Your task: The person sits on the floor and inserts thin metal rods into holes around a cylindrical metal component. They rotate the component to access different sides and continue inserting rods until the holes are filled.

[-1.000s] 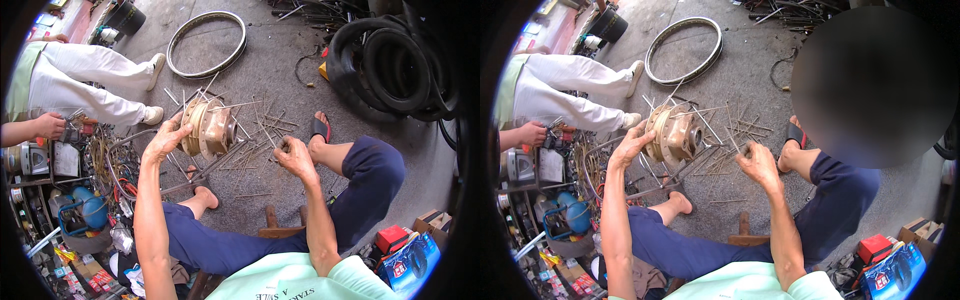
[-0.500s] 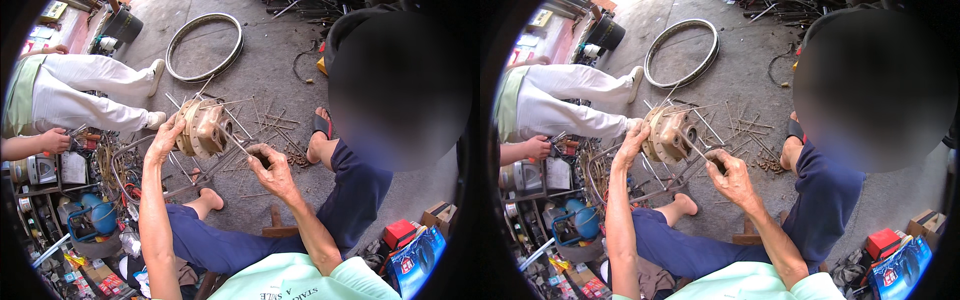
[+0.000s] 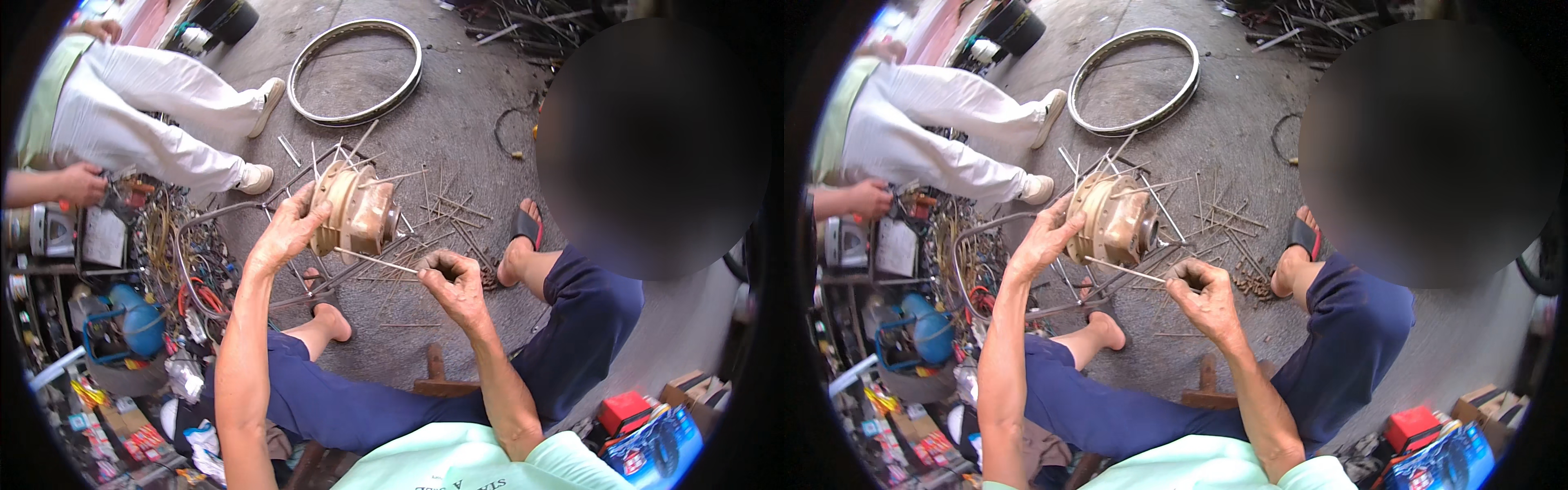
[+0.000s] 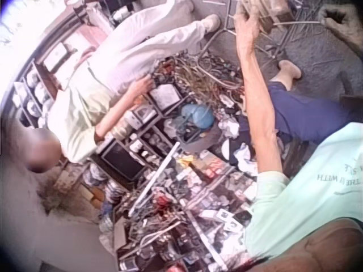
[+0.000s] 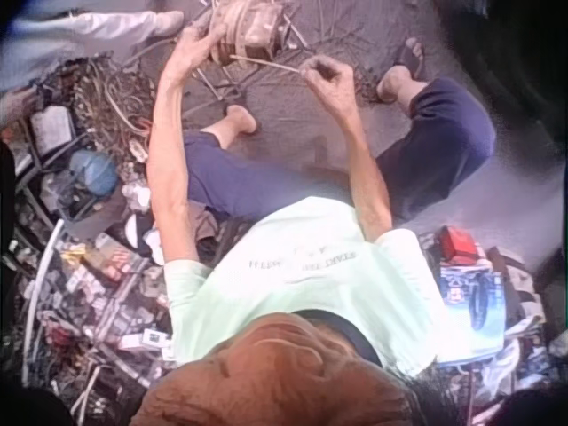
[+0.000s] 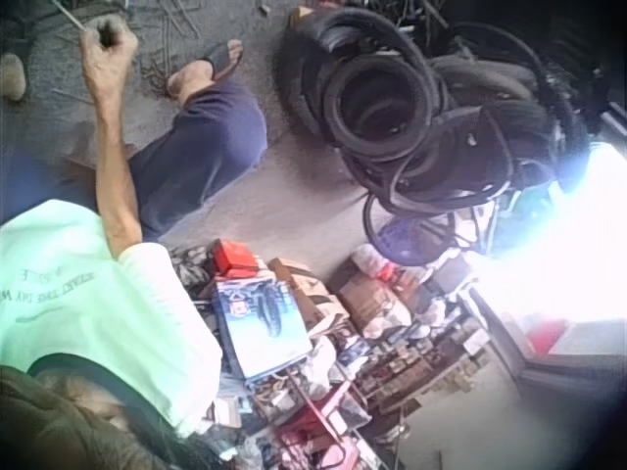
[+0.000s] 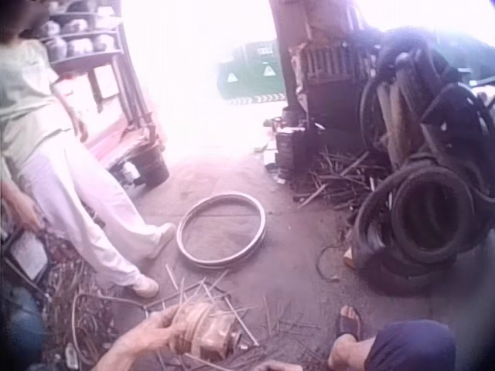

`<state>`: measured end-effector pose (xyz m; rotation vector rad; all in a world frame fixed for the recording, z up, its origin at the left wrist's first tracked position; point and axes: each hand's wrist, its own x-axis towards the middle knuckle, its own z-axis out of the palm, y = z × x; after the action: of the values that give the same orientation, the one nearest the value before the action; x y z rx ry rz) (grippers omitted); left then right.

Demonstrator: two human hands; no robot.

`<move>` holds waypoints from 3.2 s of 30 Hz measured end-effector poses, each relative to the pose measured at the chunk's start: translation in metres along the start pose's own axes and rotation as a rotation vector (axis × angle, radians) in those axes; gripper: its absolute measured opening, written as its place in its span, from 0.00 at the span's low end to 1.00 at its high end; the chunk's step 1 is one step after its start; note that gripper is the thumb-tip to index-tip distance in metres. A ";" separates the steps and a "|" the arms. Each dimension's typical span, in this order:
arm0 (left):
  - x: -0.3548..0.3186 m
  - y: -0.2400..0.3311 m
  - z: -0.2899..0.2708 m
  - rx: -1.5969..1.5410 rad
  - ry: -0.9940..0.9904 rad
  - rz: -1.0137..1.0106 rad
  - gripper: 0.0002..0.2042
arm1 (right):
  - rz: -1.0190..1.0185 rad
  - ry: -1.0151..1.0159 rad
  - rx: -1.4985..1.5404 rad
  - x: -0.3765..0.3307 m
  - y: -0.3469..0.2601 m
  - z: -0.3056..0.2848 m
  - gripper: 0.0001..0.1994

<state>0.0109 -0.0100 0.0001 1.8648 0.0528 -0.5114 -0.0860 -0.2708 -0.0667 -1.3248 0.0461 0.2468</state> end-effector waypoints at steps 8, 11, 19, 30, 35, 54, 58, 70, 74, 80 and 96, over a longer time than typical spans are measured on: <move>-0.024 0.001 0.014 0.503 0.123 -0.076 0.29 | 0.147 0.193 0.295 0.002 0.005 -0.007 0.05; -0.030 0.001 0.019 0.514 0.123 0.016 0.23 | 0.175 0.231 0.527 0.003 -0.012 -0.031 0.04; -0.036 -0.026 0.026 0.552 0.214 0.237 0.18 | -0.101 -0.031 1.086 0.010 -0.084 -0.069 0.07; -0.036 -0.031 0.027 0.523 0.245 0.173 0.22 | 0.504 0.127 0.815 -0.003 0.004 -0.011 0.08; -0.034 -0.031 0.026 0.538 0.242 0.170 0.22 | 0.581 0.139 0.724 -0.014 0.042 -0.016 0.09; -0.019 0.000 0.008 0.577 0.105 0.031 0.19 | 0.439 0.044 0.387 -0.016 0.031 -0.010 0.05; -0.014 -0.001 0.001 0.514 0.095 0.061 0.22 | 0.399 0.047 0.354 -0.019 0.022 -0.007 0.05; -0.021 0.009 0.009 0.564 0.069 0.016 0.29 | 0.370 0.087 0.557 -0.017 0.016 -0.011 0.08; -0.032 0.003 0.023 0.622 0.123 0.021 0.27 | 0.342 0.051 0.399 -0.010 0.007 -0.003 0.09; -0.031 -0.004 0.020 0.603 0.148 0.153 0.25 | 0.340 0.035 0.303 -0.020 0.015 -0.013 0.10; -0.034 0.005 0.018 0.534 0.116 0.080 0.28 | 0.384 0.047 0.180 -0.033 0.032 -0.007 0.11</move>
<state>-0.0240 -0.0213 0.0126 2.4066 -0.0899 -0.3826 -0.1238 -0.2751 -0.0935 -1.1353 0.3571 0.5243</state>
